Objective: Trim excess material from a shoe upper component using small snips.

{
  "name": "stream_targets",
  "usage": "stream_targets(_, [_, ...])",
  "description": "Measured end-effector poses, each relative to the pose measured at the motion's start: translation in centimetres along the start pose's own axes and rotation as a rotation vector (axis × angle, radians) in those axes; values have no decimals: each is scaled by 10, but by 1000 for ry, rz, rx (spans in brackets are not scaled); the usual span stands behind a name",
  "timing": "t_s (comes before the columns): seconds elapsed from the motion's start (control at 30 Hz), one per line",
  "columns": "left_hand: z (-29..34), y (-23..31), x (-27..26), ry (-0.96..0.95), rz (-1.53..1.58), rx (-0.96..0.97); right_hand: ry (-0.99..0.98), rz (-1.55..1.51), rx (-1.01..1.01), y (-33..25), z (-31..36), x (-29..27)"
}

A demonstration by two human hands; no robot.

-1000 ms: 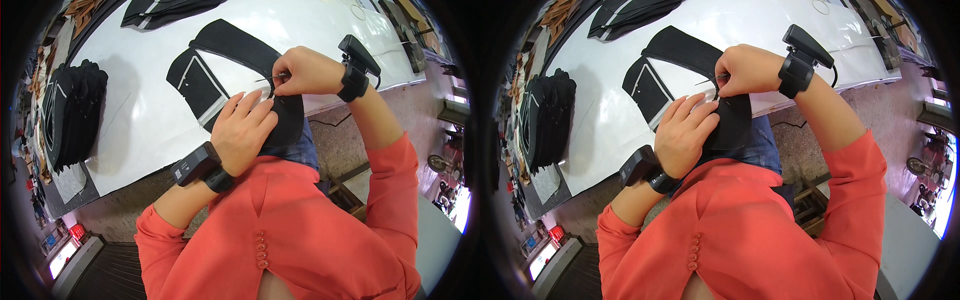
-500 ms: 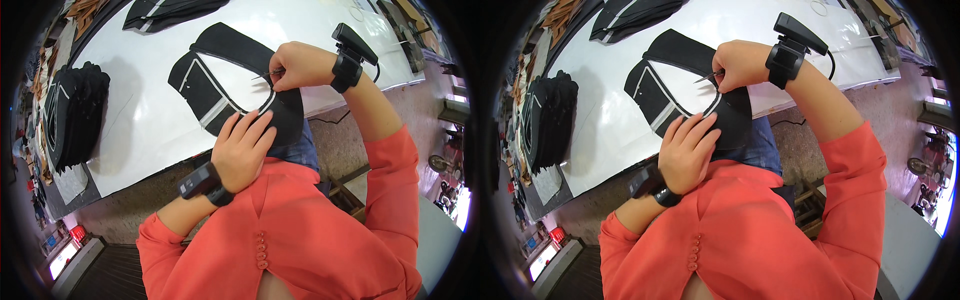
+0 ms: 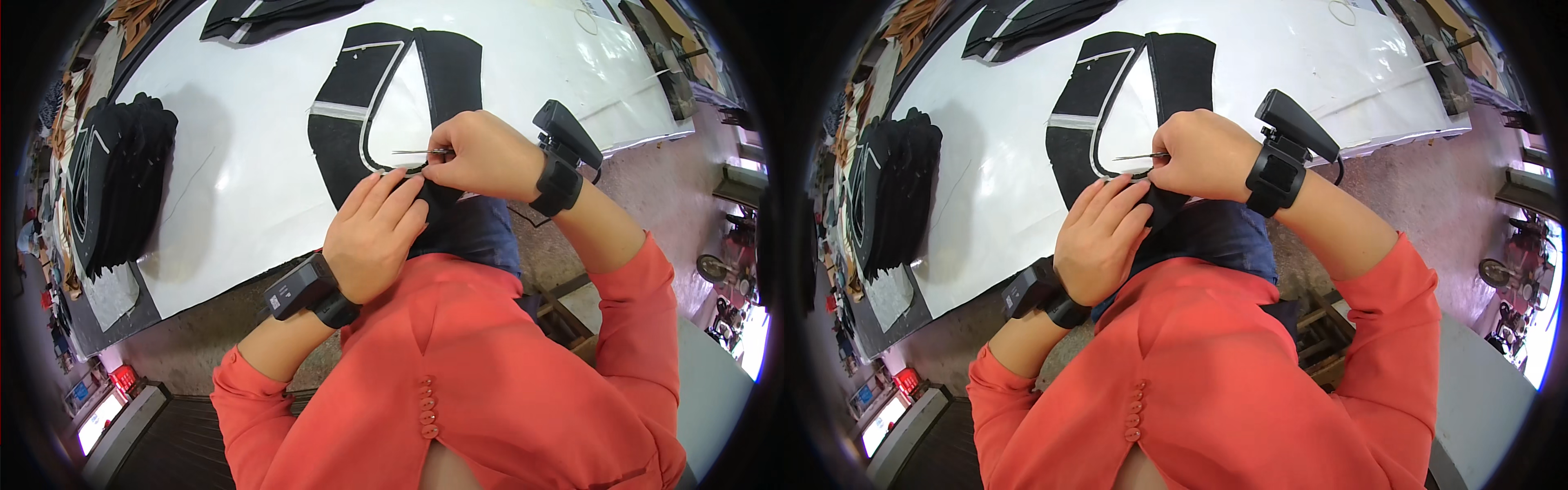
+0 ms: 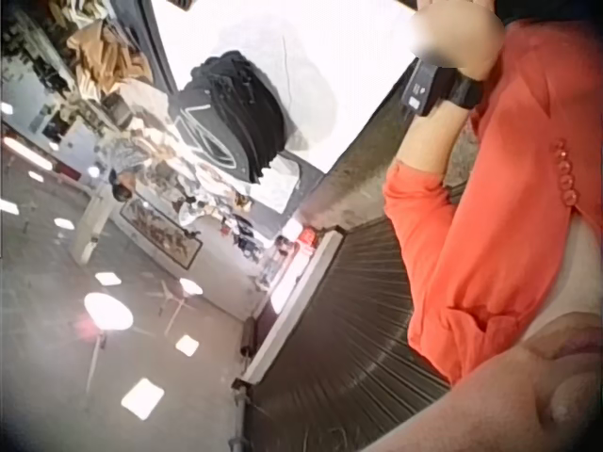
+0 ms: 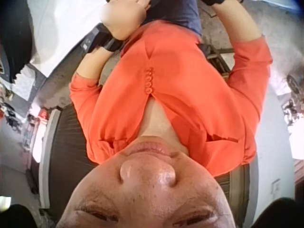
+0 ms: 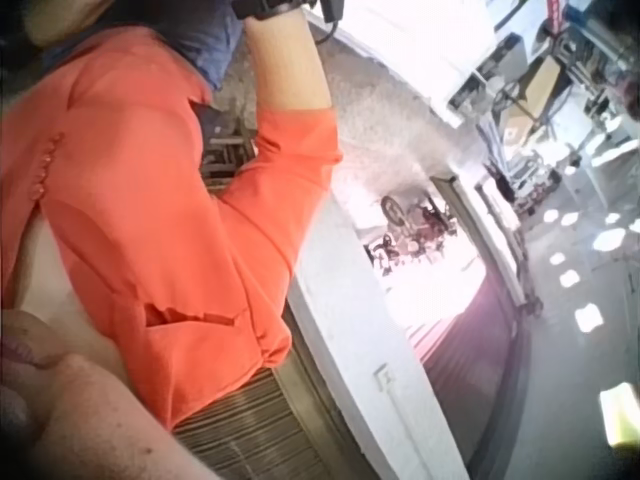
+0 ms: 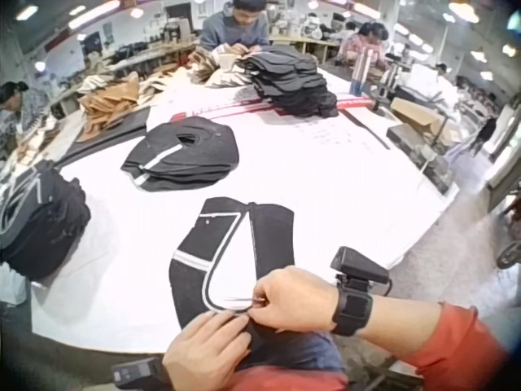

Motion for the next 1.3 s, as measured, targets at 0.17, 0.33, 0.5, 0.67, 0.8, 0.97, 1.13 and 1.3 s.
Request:
stream_targets(0.17, [-4, 2, -1, 12, -109, 4, -22, 65, -46, 0, 0, -7])
stream_targets(0.33, [-13, 4, -4, -9, -142, 25, -41, 98, -28, 0, -6, -10])
stream_targets(0.5, [-16, 4, -1, 5, -137, 24, -27, 160, -160, 8, -11, -19])
stream_targets(0.67, [-21, 6, 3, 16, -138, 27, -127, 136, -134, 8, -18, -25])
stream_targets(0.8, [-22, 8, 8, 25, -141, -2, -143, 123, -180, 14, -25, -32])
stream_targets(0.97, [-25, 10, 9, 50, -146, -4, -199, 122, -154, 14, -29, -35])
stream_targets(1.13, [-24, 13, 13, 53, -160, -27, -175, 187, -223, 11, -33, -42])
stream_targets(1.3, [-19, 12, 9, 43, -126, -42, -141, 138, -174, 14, -28, -31])
Point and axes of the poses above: each hand's wrist, its own z-axis away from the middle knuckle, its own x-axis out of the palm, y = z × x, the point moved 3 cm from there along -z, towards the middle knuckle, and after that the axes turned 3 degrees about -x, right-handed, at the moved point
